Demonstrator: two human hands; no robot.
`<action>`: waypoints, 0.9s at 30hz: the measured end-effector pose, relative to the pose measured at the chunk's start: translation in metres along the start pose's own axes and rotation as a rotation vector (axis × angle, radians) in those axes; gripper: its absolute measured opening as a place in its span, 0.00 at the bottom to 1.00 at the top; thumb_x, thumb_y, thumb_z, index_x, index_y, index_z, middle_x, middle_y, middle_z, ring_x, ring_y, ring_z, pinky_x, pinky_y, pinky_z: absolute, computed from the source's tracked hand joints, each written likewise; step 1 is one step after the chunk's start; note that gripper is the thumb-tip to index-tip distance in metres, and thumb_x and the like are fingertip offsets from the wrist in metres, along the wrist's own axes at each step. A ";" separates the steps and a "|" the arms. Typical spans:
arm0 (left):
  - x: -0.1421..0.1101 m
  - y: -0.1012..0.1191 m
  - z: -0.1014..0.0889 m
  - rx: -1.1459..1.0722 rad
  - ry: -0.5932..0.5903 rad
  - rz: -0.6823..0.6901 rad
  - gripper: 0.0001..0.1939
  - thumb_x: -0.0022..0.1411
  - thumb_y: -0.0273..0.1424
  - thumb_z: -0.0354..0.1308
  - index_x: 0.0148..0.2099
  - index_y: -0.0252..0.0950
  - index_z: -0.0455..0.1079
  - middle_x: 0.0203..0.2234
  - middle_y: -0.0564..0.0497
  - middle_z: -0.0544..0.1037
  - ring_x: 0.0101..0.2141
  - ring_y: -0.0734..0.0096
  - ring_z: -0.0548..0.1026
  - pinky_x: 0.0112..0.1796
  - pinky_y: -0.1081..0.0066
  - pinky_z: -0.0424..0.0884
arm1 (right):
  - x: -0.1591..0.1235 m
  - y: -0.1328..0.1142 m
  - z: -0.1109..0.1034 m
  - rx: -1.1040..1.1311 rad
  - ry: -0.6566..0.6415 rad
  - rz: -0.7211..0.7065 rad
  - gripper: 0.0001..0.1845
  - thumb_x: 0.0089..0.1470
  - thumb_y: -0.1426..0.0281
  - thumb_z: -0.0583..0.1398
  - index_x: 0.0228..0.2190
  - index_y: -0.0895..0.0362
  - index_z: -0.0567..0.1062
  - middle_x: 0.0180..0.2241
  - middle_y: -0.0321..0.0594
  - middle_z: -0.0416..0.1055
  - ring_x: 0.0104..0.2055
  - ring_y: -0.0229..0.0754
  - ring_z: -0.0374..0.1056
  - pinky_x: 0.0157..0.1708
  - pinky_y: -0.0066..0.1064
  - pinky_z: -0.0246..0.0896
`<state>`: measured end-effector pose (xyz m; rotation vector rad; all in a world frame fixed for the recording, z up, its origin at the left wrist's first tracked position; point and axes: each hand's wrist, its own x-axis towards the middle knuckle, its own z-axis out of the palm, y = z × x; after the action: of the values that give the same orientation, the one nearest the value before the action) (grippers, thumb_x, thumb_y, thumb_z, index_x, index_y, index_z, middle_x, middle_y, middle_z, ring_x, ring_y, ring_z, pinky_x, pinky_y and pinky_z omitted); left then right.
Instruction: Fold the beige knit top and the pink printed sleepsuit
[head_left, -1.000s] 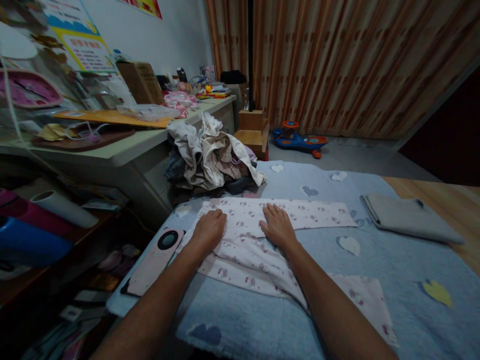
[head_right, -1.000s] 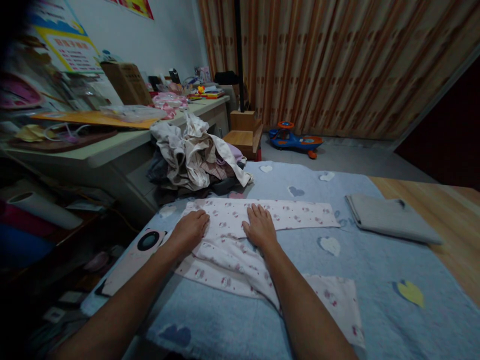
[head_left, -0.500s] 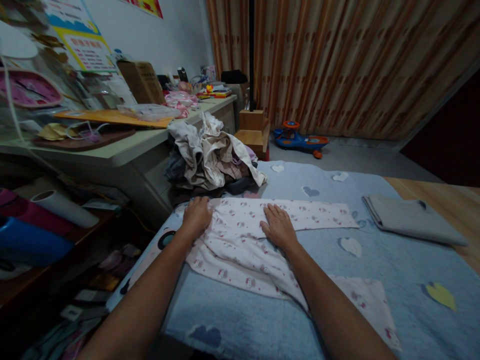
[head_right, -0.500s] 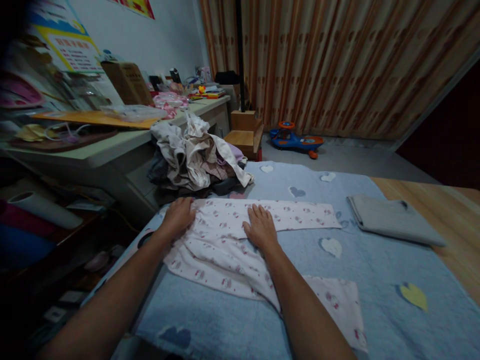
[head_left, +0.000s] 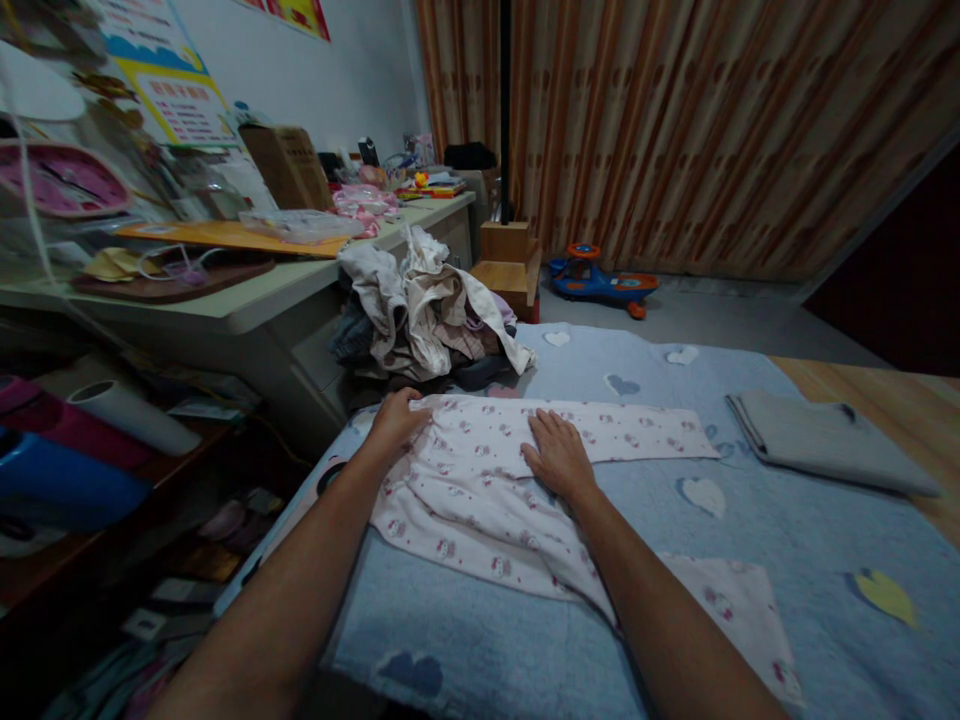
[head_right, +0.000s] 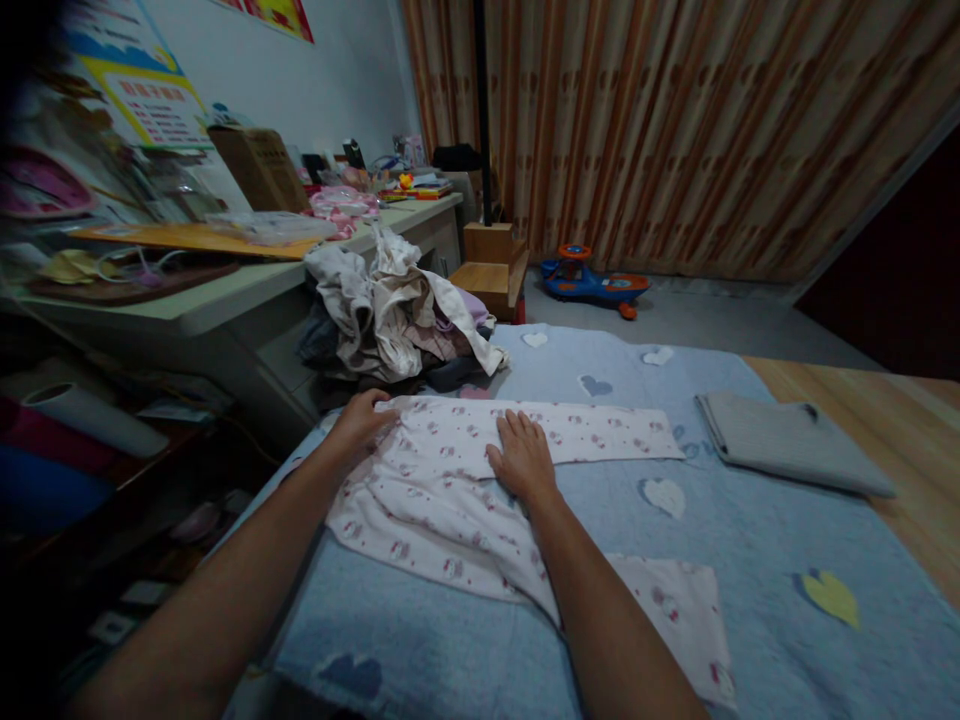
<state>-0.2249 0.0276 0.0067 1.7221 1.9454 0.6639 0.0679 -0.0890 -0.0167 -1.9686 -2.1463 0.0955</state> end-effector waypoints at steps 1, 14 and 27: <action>0.000 -0.001 0.000 -0.032 -0.013 -0.024 0.19 0.53 0.39 0.62 0.47 0.37 0.73 0.38 0.48 0.78 0.33 0.65 0.76 0.26 0.74 0.66 | 0.000 0.000 0.000 0.002 -0.001 0.001 0.31 0.62 0.60 0.52 0.63 0.59 0.62 0.67 0.48 0.54 0.69 0.51 0.46 0.65 0.44 0.37; -0.002 -0.006 0.001 -0.019 0.022 -0.044 0.22 0.55 0.32 0.57 0.53 0.36 0.66 0.33 0.49 0.76 0.27 0.67 0.73 0.25 0.74 0.64 | 0.000 0.000 -0.001 0.006 0.002 0.002 0.31 0.62 0.60 0.52 0.63 0.59 0.62 0.67 0.47 0.55 0.69 0.51 0.46 0.65 0.44 0.38; -0.014 -0.009 0.005 -0.185 -0.009 0.145 0.11 0.51 0.25 0.47 0.32 0.36 0.71 0.20 0.54 0.68 0.22 0.70 0.68 0.23 0.75 0.63 | -0.001 -0.001 -0.002 0.009 0.008 0.002 0.31 0.62 0.60 0.52 0.63 0.60 0.63 0.67 0.47 0.55 0.68 0.53 0.48 0.65 0.44 0.39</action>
<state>-0.2274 0.0128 -0.0023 1.7572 1.7059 0.8585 0.0677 -0.0897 -0.0151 -1.9629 -2.1355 0.0967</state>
